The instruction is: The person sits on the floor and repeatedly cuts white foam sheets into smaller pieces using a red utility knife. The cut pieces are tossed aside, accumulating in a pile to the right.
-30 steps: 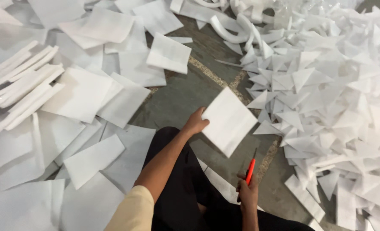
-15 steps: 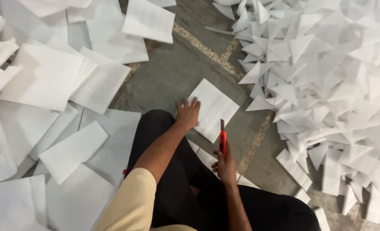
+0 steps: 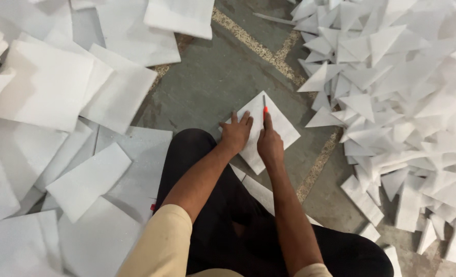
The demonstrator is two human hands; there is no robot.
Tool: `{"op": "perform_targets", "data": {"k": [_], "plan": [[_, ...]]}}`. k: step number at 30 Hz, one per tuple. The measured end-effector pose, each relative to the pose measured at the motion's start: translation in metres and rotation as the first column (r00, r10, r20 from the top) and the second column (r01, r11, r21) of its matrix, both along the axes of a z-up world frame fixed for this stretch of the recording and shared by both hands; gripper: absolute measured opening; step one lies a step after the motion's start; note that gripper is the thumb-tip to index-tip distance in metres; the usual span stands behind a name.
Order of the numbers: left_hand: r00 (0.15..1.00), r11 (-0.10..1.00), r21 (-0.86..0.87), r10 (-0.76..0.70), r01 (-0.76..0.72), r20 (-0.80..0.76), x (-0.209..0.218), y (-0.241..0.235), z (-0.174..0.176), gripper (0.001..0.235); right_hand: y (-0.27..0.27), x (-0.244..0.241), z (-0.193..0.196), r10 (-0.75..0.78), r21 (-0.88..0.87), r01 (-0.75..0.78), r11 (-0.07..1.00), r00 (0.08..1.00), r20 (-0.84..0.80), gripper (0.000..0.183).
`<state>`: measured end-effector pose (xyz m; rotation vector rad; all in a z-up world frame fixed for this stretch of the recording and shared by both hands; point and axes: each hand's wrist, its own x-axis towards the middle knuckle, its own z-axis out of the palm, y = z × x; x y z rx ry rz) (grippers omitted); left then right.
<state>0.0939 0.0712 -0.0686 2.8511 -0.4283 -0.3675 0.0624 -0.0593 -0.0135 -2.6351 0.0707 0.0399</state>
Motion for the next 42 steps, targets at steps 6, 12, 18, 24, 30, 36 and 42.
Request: {"op": "perform_targets", "data": {"k": [6, 12, 18, 24, 30, 36, 42], "plan": [[1.0, 0.999, 0.031, -0.01, 0.011, -0.025, -0.002, 0.0, -0.001, 0.064, 0.0, 0.036, -0.015, 0.008, -0.005, -0.008, 1.0, 0.999, -0.031, 0.061], [0.999, 1.0, 0.007, 0.004, -0.003, -0.048, 0.001, 0.0, 0.002, 0.054, 0.004, 0.054, 0.001, -0.003, -0.078, -0.007, 0.997, 0.992, -0.125, 0.058], [0.995, 0.999, 0.038, -0.023, 0.027, -0.093, 0.002, 0.003, 0.019, 0.07, -0.008, -0.013, 0.02, 0.003, -0.018, -0.006, 1.0, 0.984, -0.179, 0.055], [0.992, 0.995, 0.067, -0.065, 0.073, -0.111, -0.002, 0.007, 0.035, 0.088, -0.015, -0.177, 0.046, -0.098, -0.104, 0.053, 0.993, 0.863, -0.496, 0.064], [0.995, 0.999, 0.028, -0.041, 0.044, -0.096, -0.008, 0.001, 0.009, 0.068, -0.021, -0.22, 0.066, -0.124, -0.069, 0.103, 0.992, 0.851, -0.51, 0.063], [0.997, 0.997, 0.015, -0.076, 0.075, 0.013, -0.033, -0.007, -0.01, 0.023, -0.012, -0.186, 0.062, -0.135, 0.046, 0.167, 0.985, 0.906, -0.401, 0.062], [0.984, 0.984, 0.083, -0.149, 0.157, -0.097, 0.006, 0.008, 0.031, 0.106, -0.008, -0.138, 0.037, -0.167, 0.122, 0.224, 0.967, 0.918, -0.359, 0.063]]}}
